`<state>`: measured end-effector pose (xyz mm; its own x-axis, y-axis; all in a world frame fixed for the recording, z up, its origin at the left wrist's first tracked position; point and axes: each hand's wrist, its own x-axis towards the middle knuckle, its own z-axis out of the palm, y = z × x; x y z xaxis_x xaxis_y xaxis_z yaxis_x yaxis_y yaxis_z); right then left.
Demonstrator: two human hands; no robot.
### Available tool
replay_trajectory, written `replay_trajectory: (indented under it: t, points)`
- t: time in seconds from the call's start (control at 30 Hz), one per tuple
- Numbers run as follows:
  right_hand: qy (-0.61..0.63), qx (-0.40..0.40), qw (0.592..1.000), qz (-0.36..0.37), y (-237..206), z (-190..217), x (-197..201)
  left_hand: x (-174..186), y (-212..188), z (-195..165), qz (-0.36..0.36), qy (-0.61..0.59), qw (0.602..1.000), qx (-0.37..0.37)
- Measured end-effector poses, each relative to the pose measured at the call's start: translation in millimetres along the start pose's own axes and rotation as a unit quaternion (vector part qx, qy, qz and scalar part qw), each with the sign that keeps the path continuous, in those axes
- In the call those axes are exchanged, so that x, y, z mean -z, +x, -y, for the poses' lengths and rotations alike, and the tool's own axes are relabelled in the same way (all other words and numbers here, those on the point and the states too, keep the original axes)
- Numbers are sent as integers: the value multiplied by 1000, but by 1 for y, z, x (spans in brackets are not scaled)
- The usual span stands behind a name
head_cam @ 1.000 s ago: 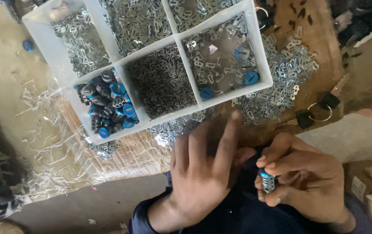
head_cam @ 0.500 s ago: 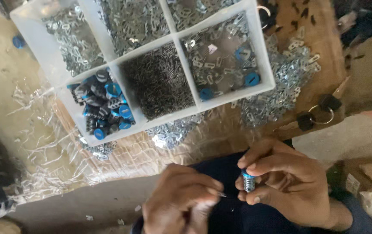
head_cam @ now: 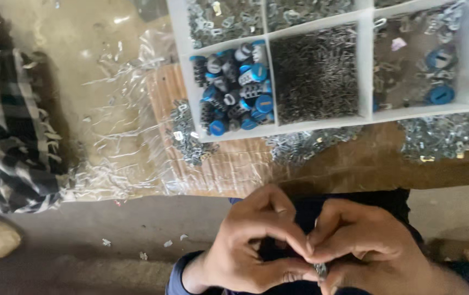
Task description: The person assembles small metal hardware components at a workbench. They pick tiny metal parts such as springs and pins from a compartment box, insert them into a small metal barrel body held in the other hand, press the parts into place, and set finished assemblies aside, repeating the cycle.
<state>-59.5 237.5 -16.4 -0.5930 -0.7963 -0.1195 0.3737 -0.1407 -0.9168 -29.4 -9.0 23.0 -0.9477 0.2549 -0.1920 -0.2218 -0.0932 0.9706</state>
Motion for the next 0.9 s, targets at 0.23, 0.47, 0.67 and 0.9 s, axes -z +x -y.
replay_trajectory:
  t: [0.23, 0.47, 0.67, 0.9]
  points:
    - [168, -22, 970, -175, 9, -11, -10, 0, -8, 2, -255, 495, 830, -39]
    - [158, 34, 970, -182, 8, 10, -5, 18, -12, 6, -197, 522, 825, -91]
    - [169, 23, 962, -212, 1, 2, 2, 0, -15, 19, -334, 323, 883, -66]
    - [81, 16, 983, -164, -1, 6, 6, -52, 16, 2, -212, 174, 951, -142]
